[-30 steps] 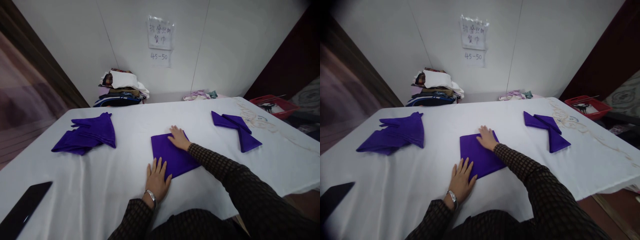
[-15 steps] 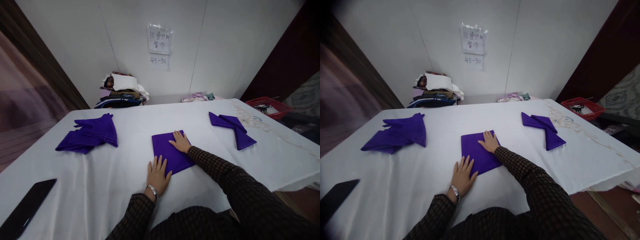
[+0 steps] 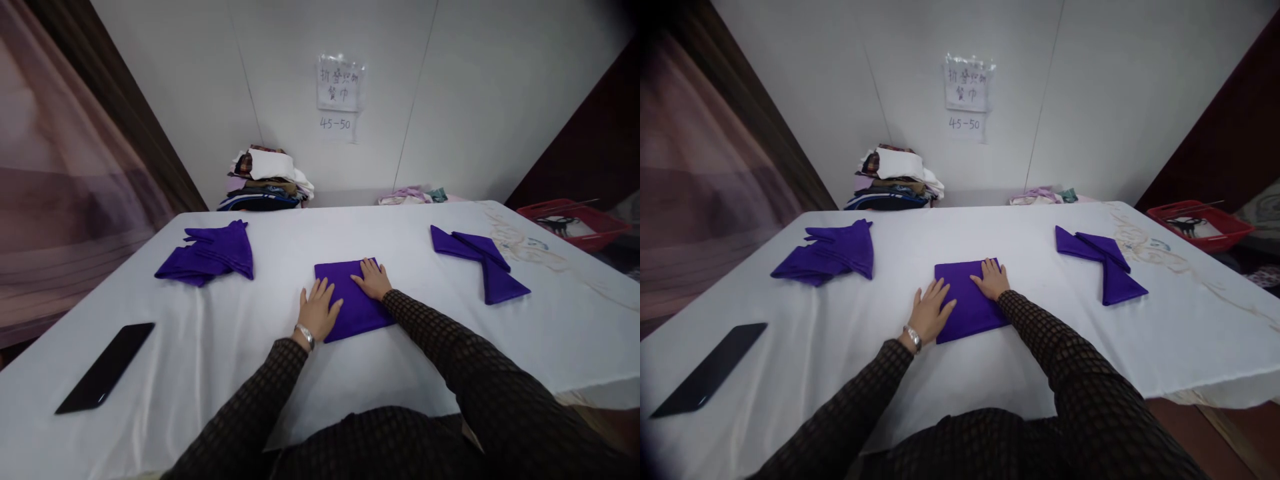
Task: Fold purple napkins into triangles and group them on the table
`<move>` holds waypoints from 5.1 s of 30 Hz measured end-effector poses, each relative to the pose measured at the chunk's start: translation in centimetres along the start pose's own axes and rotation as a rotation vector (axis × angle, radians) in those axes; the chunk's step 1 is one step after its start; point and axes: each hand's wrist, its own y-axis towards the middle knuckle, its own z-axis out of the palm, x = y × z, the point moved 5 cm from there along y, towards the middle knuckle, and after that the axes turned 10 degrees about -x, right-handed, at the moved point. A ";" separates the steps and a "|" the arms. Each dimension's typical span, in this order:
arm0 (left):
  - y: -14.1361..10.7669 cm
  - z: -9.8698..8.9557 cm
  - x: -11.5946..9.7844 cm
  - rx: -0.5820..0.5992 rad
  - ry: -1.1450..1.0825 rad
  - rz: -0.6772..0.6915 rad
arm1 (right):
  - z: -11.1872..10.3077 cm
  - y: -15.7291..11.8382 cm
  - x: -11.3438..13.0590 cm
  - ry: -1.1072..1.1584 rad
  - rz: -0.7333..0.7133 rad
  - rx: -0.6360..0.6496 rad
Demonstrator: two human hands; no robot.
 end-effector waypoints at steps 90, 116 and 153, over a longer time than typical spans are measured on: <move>-2.8 2.4 -6.4 0.104 0.124 0.364 | -6.3 -14.6 -5.1 0.271 -0.434 -0.063; -9.6 0.0 -3.0 -0.074 -0.245 0.293 | -5.9 -17.3 6.5 0.470 -0.639 -0.099; -11.8 -1.1 -3.3 0.080 -0.285 0.382 | -13.2 -17.5 -4.0 0.589 -0.315 0.048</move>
